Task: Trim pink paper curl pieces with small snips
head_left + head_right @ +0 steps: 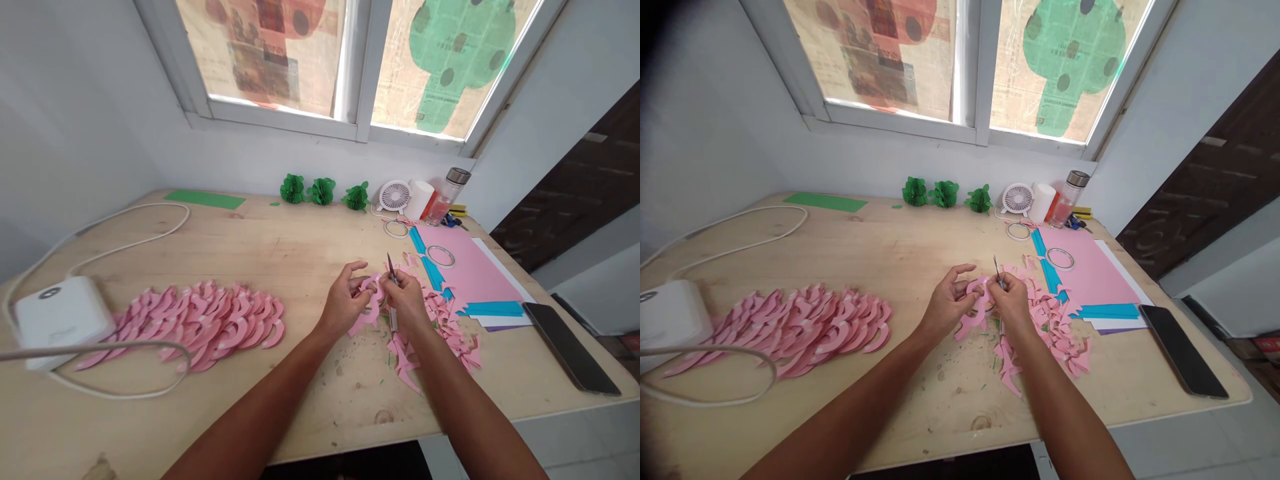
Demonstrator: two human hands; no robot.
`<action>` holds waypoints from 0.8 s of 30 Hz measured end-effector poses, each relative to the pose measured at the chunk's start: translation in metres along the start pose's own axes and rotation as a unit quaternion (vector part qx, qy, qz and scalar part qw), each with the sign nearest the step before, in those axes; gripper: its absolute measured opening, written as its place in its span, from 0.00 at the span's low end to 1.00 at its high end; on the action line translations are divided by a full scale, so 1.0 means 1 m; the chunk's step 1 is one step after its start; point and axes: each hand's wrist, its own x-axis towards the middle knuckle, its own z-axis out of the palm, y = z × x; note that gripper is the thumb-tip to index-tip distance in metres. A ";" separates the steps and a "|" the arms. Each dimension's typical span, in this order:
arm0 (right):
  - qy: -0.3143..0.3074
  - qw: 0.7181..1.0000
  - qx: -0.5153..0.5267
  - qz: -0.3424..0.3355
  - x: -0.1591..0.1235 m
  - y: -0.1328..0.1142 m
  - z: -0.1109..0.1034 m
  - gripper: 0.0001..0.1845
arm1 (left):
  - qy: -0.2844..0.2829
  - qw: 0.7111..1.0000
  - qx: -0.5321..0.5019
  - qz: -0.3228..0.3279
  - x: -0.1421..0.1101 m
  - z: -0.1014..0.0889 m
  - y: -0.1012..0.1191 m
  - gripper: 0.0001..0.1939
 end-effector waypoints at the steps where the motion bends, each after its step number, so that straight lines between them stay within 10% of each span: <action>1: 0.001 1.000 0.003 -0.001 0.000 -0.001 0.000 0.10 | -0.002 1.000 -0.003 0.000 0.000 0.000 0.000 0.26; 18: 0.028 0.999 0.003 -0.014 0.005 0.004 -0.004 0.13 | -0.019 1.000 -0.002 -0.021 0.000 -0.002 0.001 0.26; 24: 0.009 1.000 0.019 -0.007 0.004 0.002 -0.002 0.15 | 0.052 0.999 0.007 0.014 0.002 -0.004 -0.001 0.25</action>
